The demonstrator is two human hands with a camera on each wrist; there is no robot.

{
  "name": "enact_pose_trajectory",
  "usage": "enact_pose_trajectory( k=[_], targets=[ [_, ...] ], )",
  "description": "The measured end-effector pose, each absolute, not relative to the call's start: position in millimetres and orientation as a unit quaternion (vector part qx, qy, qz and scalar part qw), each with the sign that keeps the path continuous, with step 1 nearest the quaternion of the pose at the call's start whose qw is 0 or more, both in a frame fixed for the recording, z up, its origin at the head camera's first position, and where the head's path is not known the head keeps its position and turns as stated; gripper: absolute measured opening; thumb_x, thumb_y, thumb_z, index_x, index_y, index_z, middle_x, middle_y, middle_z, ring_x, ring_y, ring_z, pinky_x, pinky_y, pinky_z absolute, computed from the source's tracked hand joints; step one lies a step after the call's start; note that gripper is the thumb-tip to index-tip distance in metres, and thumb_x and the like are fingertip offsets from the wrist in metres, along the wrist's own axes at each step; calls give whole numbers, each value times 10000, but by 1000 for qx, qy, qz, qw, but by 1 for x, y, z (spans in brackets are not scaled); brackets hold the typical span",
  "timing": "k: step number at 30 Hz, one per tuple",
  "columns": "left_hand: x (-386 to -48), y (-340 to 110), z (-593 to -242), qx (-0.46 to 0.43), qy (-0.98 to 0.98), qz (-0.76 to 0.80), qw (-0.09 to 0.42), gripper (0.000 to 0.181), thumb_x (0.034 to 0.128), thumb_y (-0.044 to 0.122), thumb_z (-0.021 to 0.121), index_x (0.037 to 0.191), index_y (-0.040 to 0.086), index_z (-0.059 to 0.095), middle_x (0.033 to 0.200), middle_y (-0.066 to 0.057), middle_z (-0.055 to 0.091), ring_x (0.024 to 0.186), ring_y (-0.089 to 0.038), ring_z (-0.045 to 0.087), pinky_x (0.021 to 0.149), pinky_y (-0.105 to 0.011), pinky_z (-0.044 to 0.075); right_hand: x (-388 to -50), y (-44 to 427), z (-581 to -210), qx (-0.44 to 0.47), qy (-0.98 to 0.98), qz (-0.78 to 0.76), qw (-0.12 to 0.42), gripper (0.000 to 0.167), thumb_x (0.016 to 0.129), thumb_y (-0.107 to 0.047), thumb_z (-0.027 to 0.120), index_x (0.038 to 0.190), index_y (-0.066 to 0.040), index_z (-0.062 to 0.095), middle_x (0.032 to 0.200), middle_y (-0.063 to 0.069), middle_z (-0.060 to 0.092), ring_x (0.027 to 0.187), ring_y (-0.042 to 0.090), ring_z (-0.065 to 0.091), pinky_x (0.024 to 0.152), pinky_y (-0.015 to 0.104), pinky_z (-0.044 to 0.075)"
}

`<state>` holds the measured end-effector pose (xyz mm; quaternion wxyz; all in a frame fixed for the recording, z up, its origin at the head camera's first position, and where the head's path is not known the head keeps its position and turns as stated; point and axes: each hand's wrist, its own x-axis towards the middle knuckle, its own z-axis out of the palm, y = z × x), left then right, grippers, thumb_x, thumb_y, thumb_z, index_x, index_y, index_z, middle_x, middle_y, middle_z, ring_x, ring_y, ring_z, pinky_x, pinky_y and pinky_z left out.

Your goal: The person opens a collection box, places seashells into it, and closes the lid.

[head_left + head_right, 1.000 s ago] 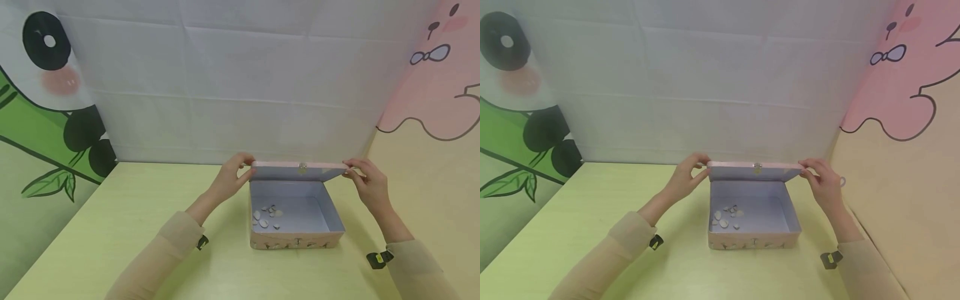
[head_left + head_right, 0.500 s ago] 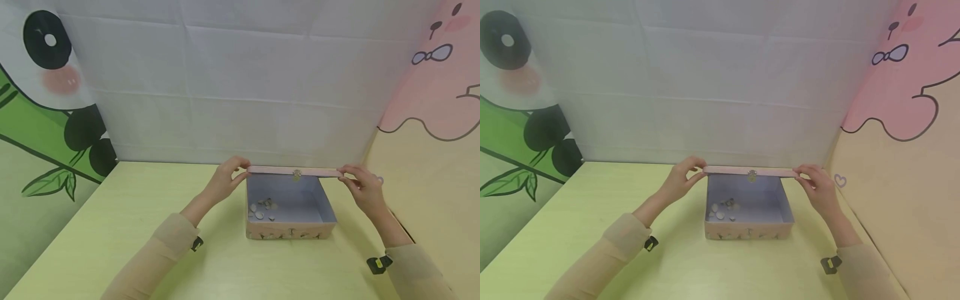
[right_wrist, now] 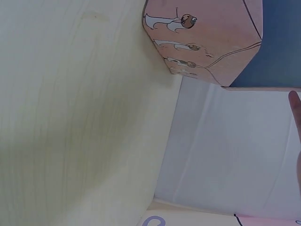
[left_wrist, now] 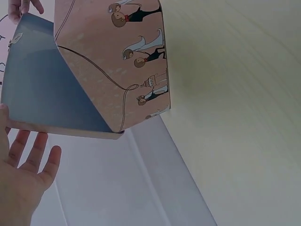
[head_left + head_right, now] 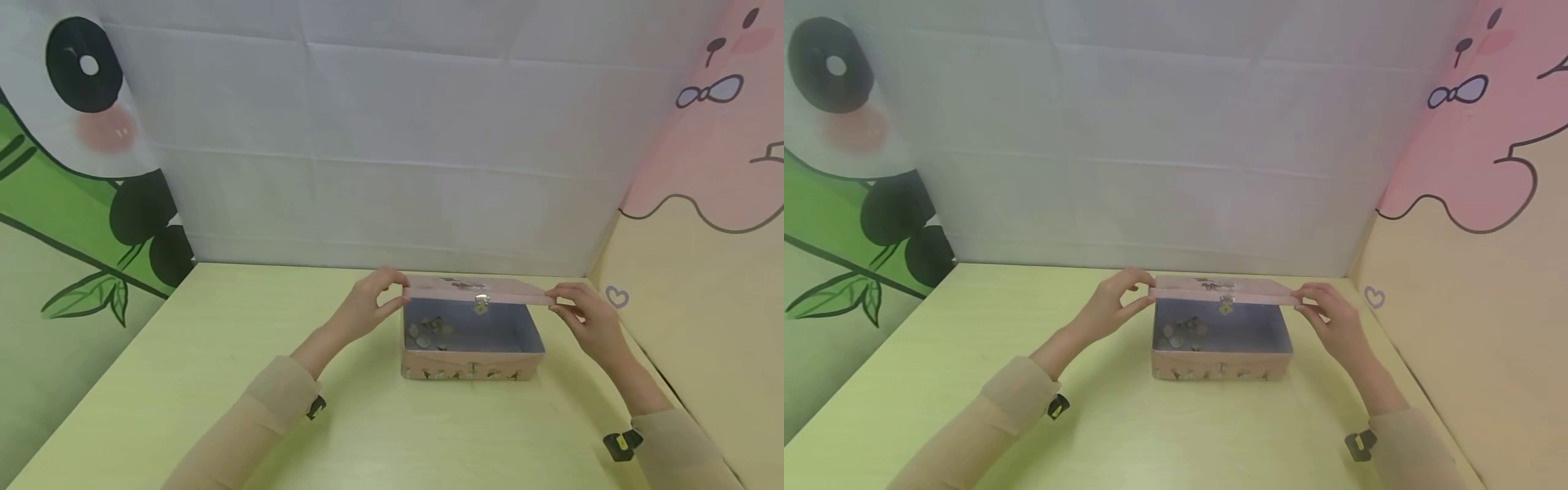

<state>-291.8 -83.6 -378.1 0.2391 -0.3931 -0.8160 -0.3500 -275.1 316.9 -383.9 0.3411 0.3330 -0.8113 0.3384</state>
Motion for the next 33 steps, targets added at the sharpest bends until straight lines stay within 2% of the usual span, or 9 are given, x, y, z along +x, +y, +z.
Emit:
enact_pose_trajectory(
  k=[8, 13, 21, 26, 30, 33],
  targets=[
    [-288, -86, -387, -391, -833, -328, 215, 207, 883, 205, 668, 1061, 145, 582, 1081, 17, 605, 1082, -147, 574, 921, -338, 491, -272, 319, -396, 350, -816, 333, 318, 441, 633, 252, 704, 992, -1, 672, 998, 109, 626, 1000, -38, 556, 779, 81, 482],
    [-284, -87, -392, -399, -839, -306, 210, 204, 884, 217, 668, 1056, 139, 589, 1084, 16, 600, 1066, -130, 573, 924, -287, 488, -268, 316, -397, 371, -804, 334, 323, 482, 585, 289, 705, 975, 7, 677, 982, 129, 632, 983, -7, 568, 774, 85, 486],
    [-278, -85, -400, -425, -831, -274, 230, 187, 863, 173, 694, 1016, 123, 600, 1075, 10, 605, 1038, -127, 576, 937, -245, 475, -265, 321, -406, 399, -802, 307, 322, 515, 554, 271, 727, 989, -1, 680, 995, 111, 634, 985, 8, 581, 798, 101, 488],
    [-276, -84, -406, -438, -826, -261, 240, 180, 847, 158, 711, 986, 121, 603, 1059, 12, 607, 1025, -132, 581, 940, -244, 473, -265, 324, -414, 420, -793, 301, 323, 403, 644, 172, 747, 999, -8, 685, 1000, 116, 639, 991, 29, 586, 824, 93, 476],
    [-274, -84, -407, -444, -822, -255, 247, 175, 837, 144, 719, 968, 122, 605, 1040, 13, 610, 1017, -140, 589, 938, -243, 474, -265, 326, -419, 430, -787, 306, 320, 182, 828, -65, 692, 1002, -11, 686, 1004, 126, 641, 994, 60, 590, 837, 89, 468],
    [-272, -84, -407, -452, -819, -247, 252, 177, 828, 136, 728, 954, 121, 605, 1022, 10, 613, 996, -144, 596, 924, -243, 481, -265, 327, -422, 430, -789, 305, 317, 245, 888, -221, 609, 1001, -18, 687, 1009, 123, 640, 1000, 55, 586, 838, 85, 465]
  ],
)
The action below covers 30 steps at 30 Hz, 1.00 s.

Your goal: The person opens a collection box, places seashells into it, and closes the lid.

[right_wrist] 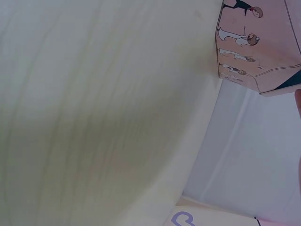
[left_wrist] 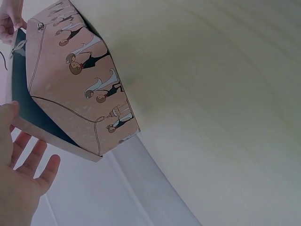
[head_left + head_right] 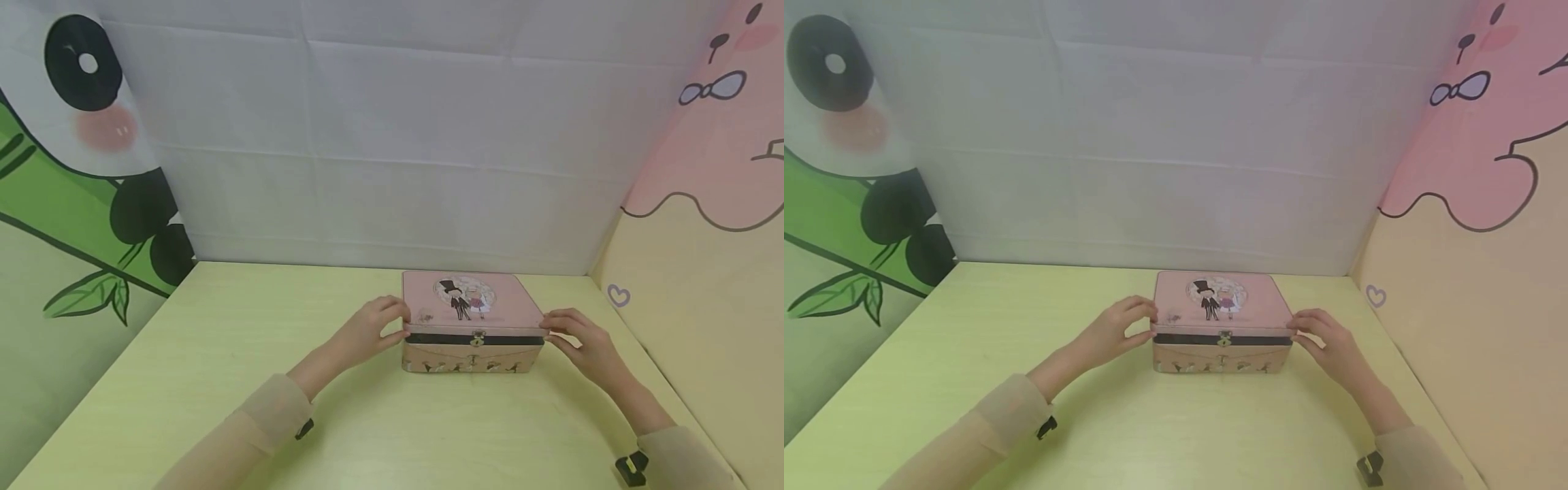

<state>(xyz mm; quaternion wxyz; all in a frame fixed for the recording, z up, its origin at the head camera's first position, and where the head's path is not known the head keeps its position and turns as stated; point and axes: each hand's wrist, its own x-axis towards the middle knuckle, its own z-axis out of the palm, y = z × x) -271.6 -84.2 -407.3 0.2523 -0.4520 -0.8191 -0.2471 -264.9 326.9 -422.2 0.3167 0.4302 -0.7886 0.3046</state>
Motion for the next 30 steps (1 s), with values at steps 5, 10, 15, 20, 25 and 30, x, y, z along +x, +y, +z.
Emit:
enact_pose_trajectory(
  k=[5, 10, 15, 20, 25, 30],
  targets=[
    [-269, -84, -409, -463, -815, -235, 259, 191, 810, 126, 745, 940, 108, 606, 998, 5, 615, 956, -141, 598, 885, -240, 496, -263, 327, -424, 426, -797, 284, 320, 317, 916, -314, 554, 989, -38, 693, 1009, 108, 643, 1013, 41, 575, 860, 60, 438],
    [-268, -83, -414, -466, -815, -221, 264, 205, 794, 133, 761, 931, 111, 610, 983, 11, 616, 932, -132, 597, 848, -251, 504, -261, 327, -425, 428, -799, 262, 330, 353, 938, -359, 524, 970, -57, 703, 999, 109, 651, 1000, 119, 582, 894, 44, 401],
    [-267, -84, -417, -458, -822, -207, 268, 197, 793, 133, 761, 929, 136, 617, 991, 23, 613, 938, -130, 590, 817, -275, 508, -261, 326, -426, 432, -798, 258, 332, 336, 934, -355, 543, 954, -61, 706, 987, 112, 655, 971, 158, 587, 904, 46, 395],
    [-267, -84, -419, -460, -823, -205, 264, 198, 792, 128, 761, 927, 143, 617, 992, 25, 609, 934, -128, 583, 827, -280, 504, -261, 325, -427, 436, -795, 256, 334, 334, 937, -347, 543, 947, -54, 703, 981, 116, 651, 966, 159, 587, 910, 49, 394],
    [-267, -85, -420, -468, -821, -206, 254, 209, 786, 111, 762, 935, 138, 619, 1006, 12, 612, 949, -136, 584, 864, -277, 497, -261, 326, -428, 447, -789, 261, 332, 324, 941, -327, 548, 947, -41, 701, 980, 129, 649, 963, 168, 588, 914, 58, 399],
    [-267, -86, -420, -467, -825, -199, 250, 236, 779, 118, 768, 961, 141, 619, 1034, 6, 607, 991, -150, 578, 877, -300, 493, -263, 327, -430, 451, -789, 262, 326, 328, 936, -334, 559, 956, -39, 700, 990, 127, 652, 961, 166, 590, 912, 60, 401]
  ],
)
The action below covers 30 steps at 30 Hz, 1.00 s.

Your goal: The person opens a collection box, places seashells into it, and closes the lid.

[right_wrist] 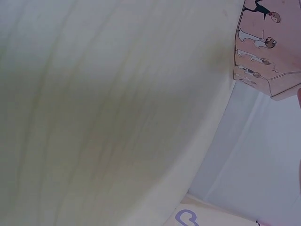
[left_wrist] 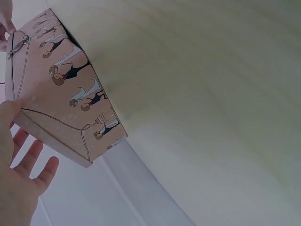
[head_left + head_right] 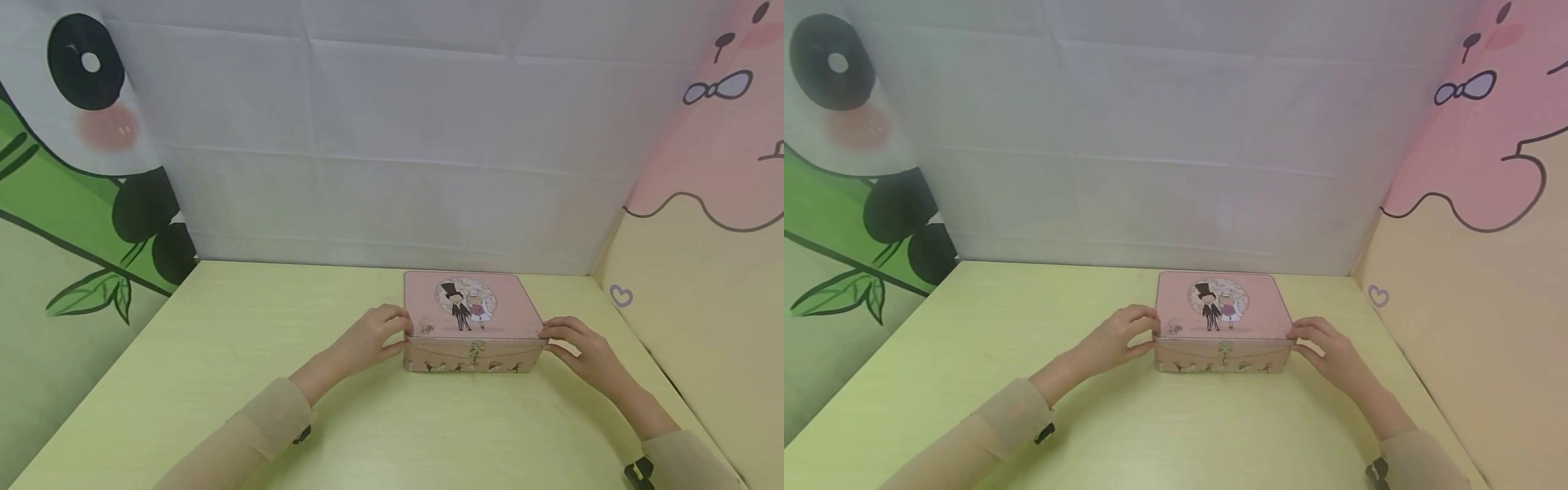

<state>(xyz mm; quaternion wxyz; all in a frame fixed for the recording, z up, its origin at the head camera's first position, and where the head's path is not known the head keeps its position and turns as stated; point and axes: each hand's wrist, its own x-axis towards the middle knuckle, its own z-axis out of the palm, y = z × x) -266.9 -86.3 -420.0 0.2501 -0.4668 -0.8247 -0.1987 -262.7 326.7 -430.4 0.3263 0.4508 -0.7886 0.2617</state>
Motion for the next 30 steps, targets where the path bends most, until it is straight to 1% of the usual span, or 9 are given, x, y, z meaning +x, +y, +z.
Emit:
enact_pose_trajectory(
  k=[6, 13, 22, 30],
  targets=[
    [-269, -86, -419, -482, -817, -200, 245, 301, 753, 126, 792, 1011, 115, 636, 1077, -16, 610, 1026, -170, 579, 901, -315, 488, -264, 326, -434, 451, -784, 278, 323, 347, 920, -352, 591, 962, -23, 691, 988, 139, 646, 969, 190, 582, 944, 85, 391],
    [-270, -85, -419, -485, -821, -191, 233, 293, 763, 146, 788, 1020, 128, 647, 1094, -6, 613, 1050, -154, 570, 917, -295, 479, -264, 322, -435, 453, -782, 275, 327, 336, 923, -341, 590, 959, -23, 692, 988, 146, 641, 946, 232, 574, 960, 88, 381],
    [-272, -84, -422, -488, -819, -173, 248, 292, 766, 157, 782, 1019, 134, 639, 1088, -4, 610, 1056, -166, 567, 894, -298, 487, -264, 321, -434, 452, -782, 274, 331, 326, 923, -338, 589, 952, -31, 693, 987, 135, 640, 942, 218, 574, 951, 83, 383],
    [-269, -84, -420, -492, -816, -155, 262, 260, 758, 158, 789, 984, 136, 662, 1062, -9, 622, 1032, -172, 588, 882, -311, 500, -265, 321, -435, 452, -781, 272, 334, 318, 921, -338, 593, 947, -37, 695, 986, 129, 638, 924, 207, 576, 935, 74, 384]
  ],
)
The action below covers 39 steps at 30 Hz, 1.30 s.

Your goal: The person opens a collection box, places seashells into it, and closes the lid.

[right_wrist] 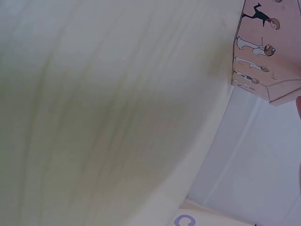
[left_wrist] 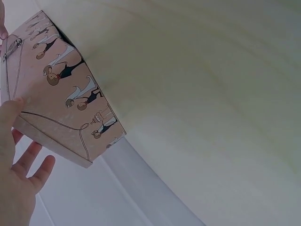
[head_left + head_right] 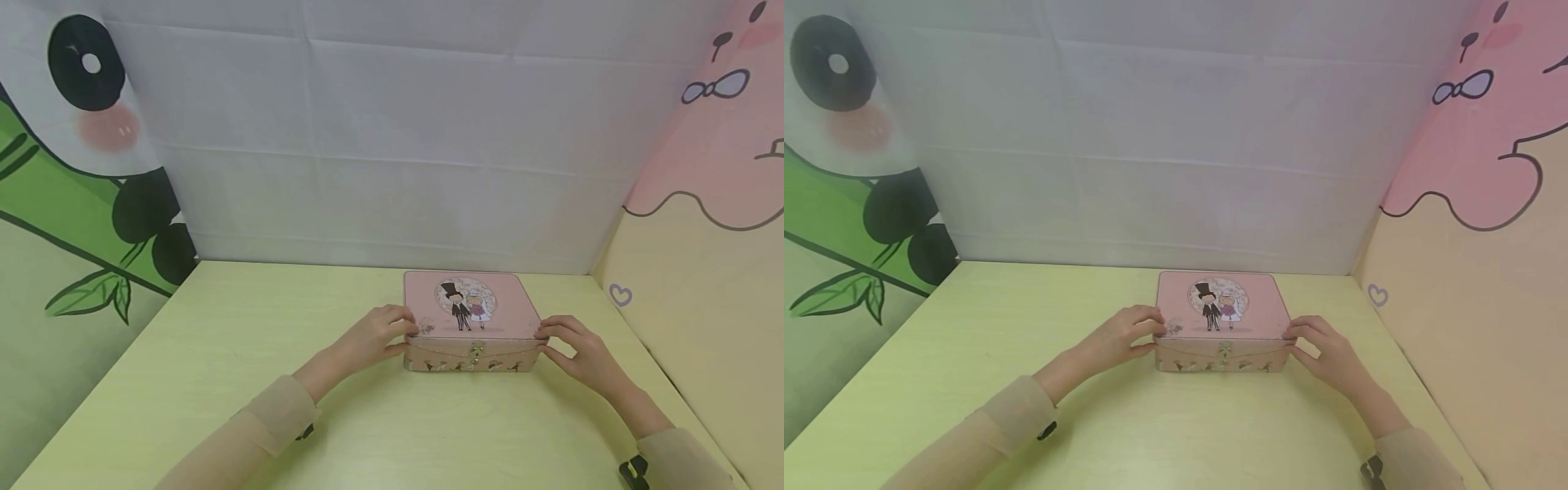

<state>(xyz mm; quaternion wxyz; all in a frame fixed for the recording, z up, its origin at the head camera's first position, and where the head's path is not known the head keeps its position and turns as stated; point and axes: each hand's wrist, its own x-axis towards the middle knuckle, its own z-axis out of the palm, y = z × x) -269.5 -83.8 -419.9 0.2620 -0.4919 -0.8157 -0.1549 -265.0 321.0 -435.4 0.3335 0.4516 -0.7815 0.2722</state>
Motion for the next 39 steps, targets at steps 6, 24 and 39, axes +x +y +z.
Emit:
enact_pose_trajectory(
  k=[6, 24, 39],
  targets=[
    [-271, -83, -422, -498, -812, -138, 272, 230, 751, 157, 794, 950, 153, 678, 1048, -8, 629, 1020, -169, 597, 867, -313, 506, -266, 322, -437, 455, -779, 275, 334, 318, 919, -335, 598, 940, -32, 693, 982, 133, 635, 922, 209, 573, 935, 76, 386],
    [-273, -83, -420, -506, -821, -134, 227, 201, 771, 164, 783, 941, 149, 676, 1069, -13, 630, 1045, -172, 582, 924, -286, 488, -263, 316, -428, 456, -798, 208, 334, 305, 932, -368, 568, 863, -95, 683, 947, 44, 631, 876, 171, 588, 890, 74, 414],
    [-271, -84, -418, -504, -820, -150, 227, 201, 761, 160, 791, 921, 138, 672, 1062, -19, 636, 1035, -171, 590, 935, -260, 481, -255, 259, -424, 428, -856, 178, 228, 463, 682, -179, 826, 1113, -131, 662, 1172, 18, 593, 1089, 183, 554, 978, 146, 398]
  ],
)
